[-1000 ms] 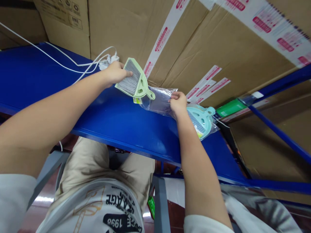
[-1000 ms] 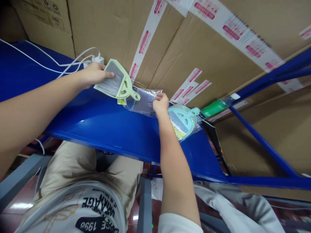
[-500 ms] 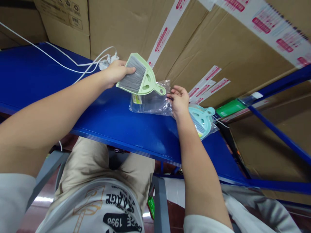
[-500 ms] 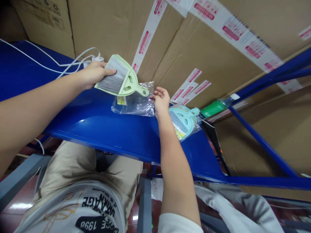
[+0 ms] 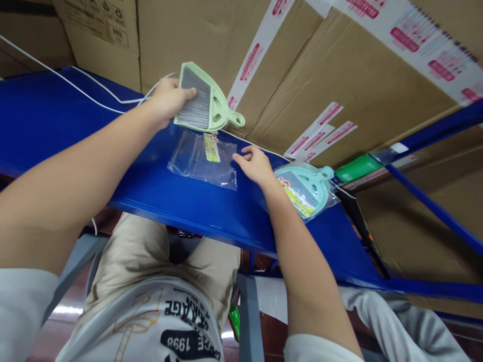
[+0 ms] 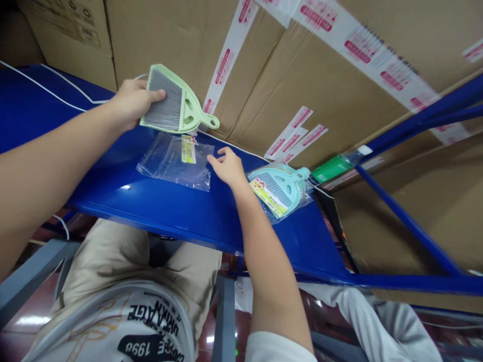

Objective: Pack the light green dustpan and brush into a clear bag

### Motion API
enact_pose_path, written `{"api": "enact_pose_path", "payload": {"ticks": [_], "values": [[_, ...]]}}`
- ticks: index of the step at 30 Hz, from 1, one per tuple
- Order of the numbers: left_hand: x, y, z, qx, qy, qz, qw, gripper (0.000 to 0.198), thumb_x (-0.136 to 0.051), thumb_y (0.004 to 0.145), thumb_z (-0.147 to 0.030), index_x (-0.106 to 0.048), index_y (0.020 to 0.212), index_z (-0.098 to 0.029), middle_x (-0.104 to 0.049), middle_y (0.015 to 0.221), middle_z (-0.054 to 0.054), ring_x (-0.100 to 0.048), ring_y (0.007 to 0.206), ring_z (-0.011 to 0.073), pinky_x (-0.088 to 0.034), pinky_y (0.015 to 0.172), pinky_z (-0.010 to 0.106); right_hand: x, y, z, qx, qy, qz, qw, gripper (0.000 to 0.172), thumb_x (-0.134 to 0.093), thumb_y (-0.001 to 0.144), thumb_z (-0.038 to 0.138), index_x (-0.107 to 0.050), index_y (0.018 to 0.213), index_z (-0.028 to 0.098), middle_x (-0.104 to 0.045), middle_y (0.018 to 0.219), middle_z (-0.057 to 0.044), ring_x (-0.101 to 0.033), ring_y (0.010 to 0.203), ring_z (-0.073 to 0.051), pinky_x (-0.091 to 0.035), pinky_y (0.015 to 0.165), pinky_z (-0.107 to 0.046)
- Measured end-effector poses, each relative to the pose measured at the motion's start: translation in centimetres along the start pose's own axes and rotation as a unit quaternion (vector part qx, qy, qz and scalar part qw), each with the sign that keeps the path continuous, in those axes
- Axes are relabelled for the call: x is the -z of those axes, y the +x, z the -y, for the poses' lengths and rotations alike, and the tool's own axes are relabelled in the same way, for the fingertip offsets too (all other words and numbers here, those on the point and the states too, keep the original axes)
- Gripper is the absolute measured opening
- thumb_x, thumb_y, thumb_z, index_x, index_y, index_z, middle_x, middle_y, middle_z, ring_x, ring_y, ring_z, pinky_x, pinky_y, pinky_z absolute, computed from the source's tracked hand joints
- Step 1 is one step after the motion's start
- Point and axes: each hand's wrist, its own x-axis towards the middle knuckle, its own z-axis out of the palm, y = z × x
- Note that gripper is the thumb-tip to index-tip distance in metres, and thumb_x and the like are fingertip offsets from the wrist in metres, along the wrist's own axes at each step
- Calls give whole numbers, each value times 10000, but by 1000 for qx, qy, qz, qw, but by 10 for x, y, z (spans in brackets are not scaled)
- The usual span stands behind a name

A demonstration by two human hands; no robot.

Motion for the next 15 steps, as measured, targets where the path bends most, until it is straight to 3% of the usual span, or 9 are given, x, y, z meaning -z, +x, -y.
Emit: {"api": "enact_pose_path", "payload": {"ticks": [4, 8, 11, 15], "values": [[5, 7, 1, -15, -35, -2, 999, 165, -830, 757, -168, -722, 864, -233, -859, 1046, -45, -705, 1035, 193, -580, 1050, 375, -17, -12, 16, 3, -29, 24, 999, 237, -803, 790, 330, -610, 906, 255, -735, 822, -5, -745, 897, -238, -585, 927, -415], [5, 7, 2, -20, -35, 5, 999, 220, -878, 695, -208, -708, 829, -247, -866, 1078, -26, -726, 1062, 228, -571, 1079, 414, -25, -9, 16, -22, 24, 35, 999, 189, -744, 781, 194, -609, 900, 252, -697, 757, 31, -726, 808, -207, -578, 890, -390], [5, 5, 0, -18, -30, 10, 999, 265, -918, 675, -284, -698, 820, -254, -866, 1091, -28, -720, 1085, 239, -571, 1080, 417, -18, 2, 7, -37, 91, 13, 995, 143, -684, 787, 180, -615, 898, 238, -644, 711, 42, -672, 722, -186, -569, 799, -356], [6, 4, -4, -7, -41, 10, 999, 236, -907, 699, -249, -708, 826, -242, -863, 1091, -17, -720, 1100, 242, -579, 1077, 417, 8, 22, -13, -3, 176, -70, 982, 106, -633, 774, 206, -608, 869, 245, -602, 715, 48, -633, 716, -161, -558, 730, -307]]}}
